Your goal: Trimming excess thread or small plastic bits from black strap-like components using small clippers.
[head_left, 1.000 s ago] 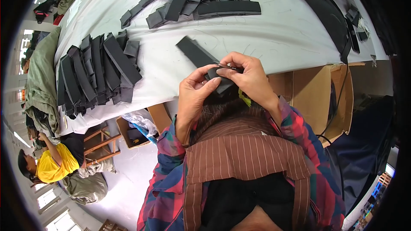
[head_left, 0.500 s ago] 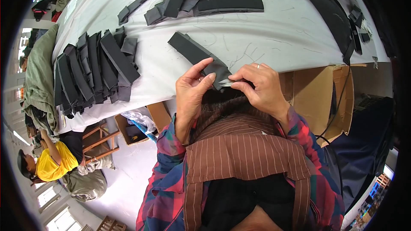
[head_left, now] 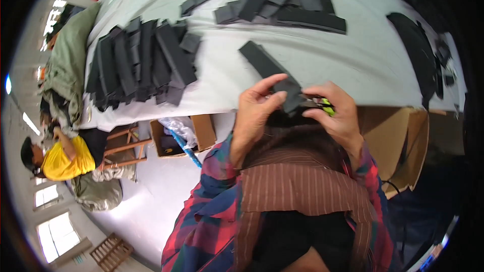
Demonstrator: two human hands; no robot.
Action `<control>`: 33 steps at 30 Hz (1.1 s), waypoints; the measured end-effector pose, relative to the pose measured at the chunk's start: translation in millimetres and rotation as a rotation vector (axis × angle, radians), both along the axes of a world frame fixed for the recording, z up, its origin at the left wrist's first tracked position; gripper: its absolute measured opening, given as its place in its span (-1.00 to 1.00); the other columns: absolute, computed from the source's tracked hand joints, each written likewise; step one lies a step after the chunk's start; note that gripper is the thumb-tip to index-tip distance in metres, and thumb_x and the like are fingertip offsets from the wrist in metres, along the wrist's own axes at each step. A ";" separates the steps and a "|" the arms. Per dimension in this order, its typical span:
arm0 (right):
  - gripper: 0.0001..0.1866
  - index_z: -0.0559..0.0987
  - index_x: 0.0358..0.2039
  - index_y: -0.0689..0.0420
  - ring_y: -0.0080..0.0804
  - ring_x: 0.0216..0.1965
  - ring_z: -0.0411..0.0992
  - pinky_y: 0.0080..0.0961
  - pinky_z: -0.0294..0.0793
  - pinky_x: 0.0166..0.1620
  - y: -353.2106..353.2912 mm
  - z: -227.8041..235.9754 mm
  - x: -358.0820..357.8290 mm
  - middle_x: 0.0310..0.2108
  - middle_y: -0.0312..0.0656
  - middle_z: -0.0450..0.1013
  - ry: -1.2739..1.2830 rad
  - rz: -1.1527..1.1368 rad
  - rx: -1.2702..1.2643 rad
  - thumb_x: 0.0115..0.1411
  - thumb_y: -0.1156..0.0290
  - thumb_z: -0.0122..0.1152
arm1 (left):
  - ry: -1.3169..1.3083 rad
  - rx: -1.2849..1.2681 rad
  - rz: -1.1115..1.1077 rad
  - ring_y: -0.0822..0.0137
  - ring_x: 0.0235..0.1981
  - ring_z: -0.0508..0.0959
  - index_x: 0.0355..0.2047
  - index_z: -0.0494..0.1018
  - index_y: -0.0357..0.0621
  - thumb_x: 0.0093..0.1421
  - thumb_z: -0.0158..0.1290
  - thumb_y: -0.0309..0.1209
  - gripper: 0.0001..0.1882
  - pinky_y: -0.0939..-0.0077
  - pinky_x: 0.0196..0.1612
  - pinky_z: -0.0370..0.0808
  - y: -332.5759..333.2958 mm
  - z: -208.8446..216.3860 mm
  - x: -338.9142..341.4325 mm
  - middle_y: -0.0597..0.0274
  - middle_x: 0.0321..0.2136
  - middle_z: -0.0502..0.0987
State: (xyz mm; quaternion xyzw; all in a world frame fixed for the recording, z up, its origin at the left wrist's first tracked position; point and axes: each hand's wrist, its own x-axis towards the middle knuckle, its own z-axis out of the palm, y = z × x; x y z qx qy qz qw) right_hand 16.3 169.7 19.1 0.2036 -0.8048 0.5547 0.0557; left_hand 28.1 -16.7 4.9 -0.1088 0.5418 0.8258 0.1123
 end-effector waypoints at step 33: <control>-0.71 0.60 -0.28 -0.04 -0.37 -0.55 0.26 -0.45 0.12 -0.44 4.2 14.2 -13.1 -0.56 -0.37 0.40 0.419 -0.209 0.343 -0.10 0.44 0.34 | 0.073 0.085 -0.125 0.33 -0.50 0.58 -0.11 0.33 -0.31 0.35 -0.16 -0.36 -0.75 0.53 -0.45 0.56 8.8 21.5 -4.5 -0.02 -0.34 0.55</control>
